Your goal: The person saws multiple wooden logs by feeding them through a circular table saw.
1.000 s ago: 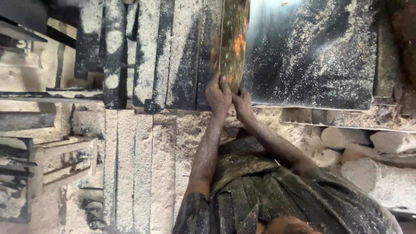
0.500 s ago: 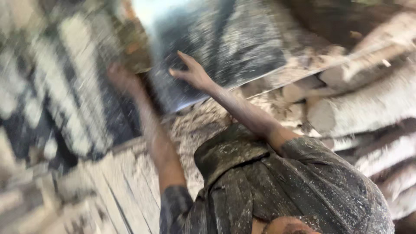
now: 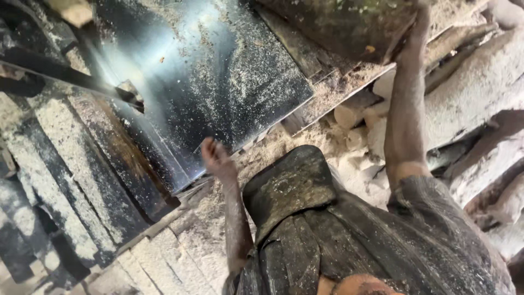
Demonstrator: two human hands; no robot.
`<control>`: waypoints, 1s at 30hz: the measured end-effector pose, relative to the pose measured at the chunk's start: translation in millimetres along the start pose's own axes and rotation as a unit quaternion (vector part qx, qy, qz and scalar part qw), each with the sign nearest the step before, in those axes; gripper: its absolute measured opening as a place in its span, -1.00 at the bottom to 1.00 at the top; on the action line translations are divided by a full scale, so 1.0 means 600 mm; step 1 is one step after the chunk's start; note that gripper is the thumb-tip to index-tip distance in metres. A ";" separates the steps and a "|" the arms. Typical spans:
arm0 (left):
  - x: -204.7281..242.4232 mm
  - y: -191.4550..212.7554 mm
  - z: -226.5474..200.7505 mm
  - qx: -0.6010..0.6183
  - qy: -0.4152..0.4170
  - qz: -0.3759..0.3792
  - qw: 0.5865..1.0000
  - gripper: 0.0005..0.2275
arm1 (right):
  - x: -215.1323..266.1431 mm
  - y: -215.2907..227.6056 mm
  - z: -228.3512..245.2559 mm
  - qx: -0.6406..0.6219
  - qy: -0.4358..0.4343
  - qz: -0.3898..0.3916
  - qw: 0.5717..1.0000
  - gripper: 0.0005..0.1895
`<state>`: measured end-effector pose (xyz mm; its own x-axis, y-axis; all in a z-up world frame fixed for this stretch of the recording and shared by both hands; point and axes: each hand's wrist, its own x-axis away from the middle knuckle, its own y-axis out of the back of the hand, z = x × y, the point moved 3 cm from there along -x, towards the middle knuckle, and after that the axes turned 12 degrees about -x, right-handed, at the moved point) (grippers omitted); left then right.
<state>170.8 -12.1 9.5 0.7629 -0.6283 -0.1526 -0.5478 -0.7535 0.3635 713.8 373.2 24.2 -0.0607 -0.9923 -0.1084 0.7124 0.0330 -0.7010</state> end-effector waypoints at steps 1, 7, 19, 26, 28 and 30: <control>-0.001 -0.027 -0.024 0.024 -0.025 0.029 0.999 -0.76 | 0.019 -0.010 -0.003 0.017 0.043 0.041 0.998 -0.57; -0.023 -0.184 -0.180 0.037 -0.156 0.177 0.971 -0.49 | 0.306 -0.173 -0.069 0.472 0.290 0.017 0.832 -0.24; 0.148 -0.166 -0.086 0.266 0.259 0.094 0.924 0.07 | 0.363 -0.186 -0.209 0.359 -0.334 0.178 0.853 -0.19; 0.201 -0.094 0.038 0.600 0.456 0.204 0.625 0.00 | 0.450 -0.391 -0.240 0.131 -0.289 0.571 0.757 0.12; 0.200 -0.064 0.049 0.669 0.384 0.191 0.607 -0.02 | 0.495 -0.444 -0.233 0.262 -0.392 0.495 0.730 0.22; 0.217 -0.023 0.058 0.633 0.379 0.185 0.650 -0.06 | 0.562 -0.472 -0.235 0.390 -0.479 0.397 0.678 0.39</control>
<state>265.6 -90.0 -47.2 0.1864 -0.8969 0.4010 -0.2192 -0.4358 -0.8730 393.0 46.4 86.6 0.7753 -0.3327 0.5369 0.4299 0.9007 -0.0627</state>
